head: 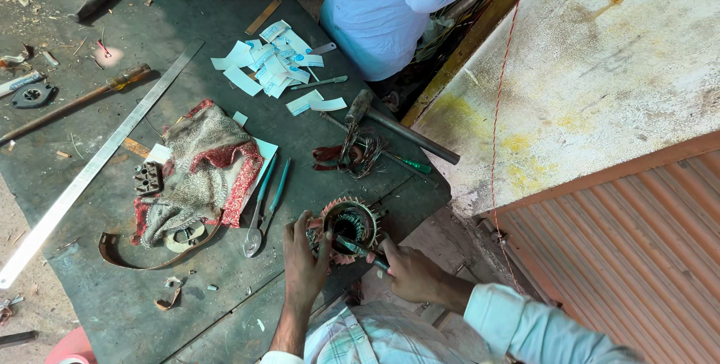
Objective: The person disassembles a motor stator by removing copper windings using pliers and a hammer. They extract the coils from the stator slots, place the removed windings on the workbench, and continue to clear the remaining slots.
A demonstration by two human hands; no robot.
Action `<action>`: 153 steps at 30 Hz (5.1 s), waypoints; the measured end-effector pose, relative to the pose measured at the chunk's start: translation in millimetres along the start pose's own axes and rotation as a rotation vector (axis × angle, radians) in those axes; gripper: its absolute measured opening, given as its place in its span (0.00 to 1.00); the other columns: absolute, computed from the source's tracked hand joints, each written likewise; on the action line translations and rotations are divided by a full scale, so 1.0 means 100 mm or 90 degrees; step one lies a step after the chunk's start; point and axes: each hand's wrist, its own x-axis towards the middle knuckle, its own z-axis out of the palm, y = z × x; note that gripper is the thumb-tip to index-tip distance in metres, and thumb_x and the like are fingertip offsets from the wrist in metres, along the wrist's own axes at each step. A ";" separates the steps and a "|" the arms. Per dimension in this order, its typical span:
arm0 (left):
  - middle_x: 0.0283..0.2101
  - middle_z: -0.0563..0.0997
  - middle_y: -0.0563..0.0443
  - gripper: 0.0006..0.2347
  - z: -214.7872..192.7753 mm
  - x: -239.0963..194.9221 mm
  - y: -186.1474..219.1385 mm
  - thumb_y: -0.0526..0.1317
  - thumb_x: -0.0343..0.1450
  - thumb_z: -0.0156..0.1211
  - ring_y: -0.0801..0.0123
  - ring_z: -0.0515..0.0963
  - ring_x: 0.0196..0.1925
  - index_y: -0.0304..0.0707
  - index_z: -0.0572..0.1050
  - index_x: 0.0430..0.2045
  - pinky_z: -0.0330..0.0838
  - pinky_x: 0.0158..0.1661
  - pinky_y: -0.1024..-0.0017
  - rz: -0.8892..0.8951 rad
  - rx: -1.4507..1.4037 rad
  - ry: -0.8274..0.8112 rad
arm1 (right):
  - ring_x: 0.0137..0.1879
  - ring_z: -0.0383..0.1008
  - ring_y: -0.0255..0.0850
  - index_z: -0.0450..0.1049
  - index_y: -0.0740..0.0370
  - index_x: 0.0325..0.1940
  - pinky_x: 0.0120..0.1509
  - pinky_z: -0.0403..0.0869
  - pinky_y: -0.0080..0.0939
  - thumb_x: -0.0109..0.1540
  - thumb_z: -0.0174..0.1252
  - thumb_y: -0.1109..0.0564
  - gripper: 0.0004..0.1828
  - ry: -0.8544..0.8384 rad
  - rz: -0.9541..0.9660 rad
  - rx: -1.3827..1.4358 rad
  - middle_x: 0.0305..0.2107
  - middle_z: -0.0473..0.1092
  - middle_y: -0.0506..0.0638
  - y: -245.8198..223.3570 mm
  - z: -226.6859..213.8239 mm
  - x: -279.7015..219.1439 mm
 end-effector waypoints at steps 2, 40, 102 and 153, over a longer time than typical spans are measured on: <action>0.54 0.72 0.33 0.22 0.03 0.05 -0.02 0.39 0.71 0.62 0.43 0.74 0.57 0.33 0.67 0.60 0.70 0.55 0.54 0.014 0.032 0.014 | 0.42 0.78 0.64 0.55 0.64 0.57 0.43 0.75 0.61 0.66 0.59 0.52 0.24 0.029 0.005 0.017 0.31 0.75 0.67 -0.02 0.10 -0.03; 0.57 0.74 0.40 0.14 0.07 0.25 -0.31 0.39 0.73 0.63 0.59 0.83 0.54 0.38 0.78 0.52 0.76 0.55 0.61 -0.081 -0.047 -0.094 | 0.51 0.72 0.68 0.56 0.67 0.72 0.49 0.76 0.62 0.56 0.58 0.64 0.39 0.163 -0.023 -0.301 0.51 0.66 0.74 -0.42 -0.04 -0.17; 0.42 0.86 0.44 0.14 -0.12 0.18 0.73 0.38 0.71 0.63 0.69 0.85 0.40 0.32 0.80 0.49 0.80 0.39 0.70 -0.008 -0.220 -0.322 | 0.41 0.73 0.33 0.71 0.68 0.57 0.46 0.74 0.38 0.71 0.53 0.52 0.17 -0.067 -0.074 0.699 0.35 0.73 0.47 0.06 0.06 -0.47; 0.40 0.80 0.43 0.15 0.37 0.43 0.27 0.46 0.73 0.60 0.60 0.85 0.32 0.35 0.71 0.48 0.81 0.25 0.65 -0.138 0.515 -0.353 | 0.28 0.65 0.31 0.69 0.61 0.53 0.34 0.70 0.38 0.69 0.53 0.54 0.11 -0.037 0.015 0.458 0.24 0.64 0.44 0.07 -0.29 -0.45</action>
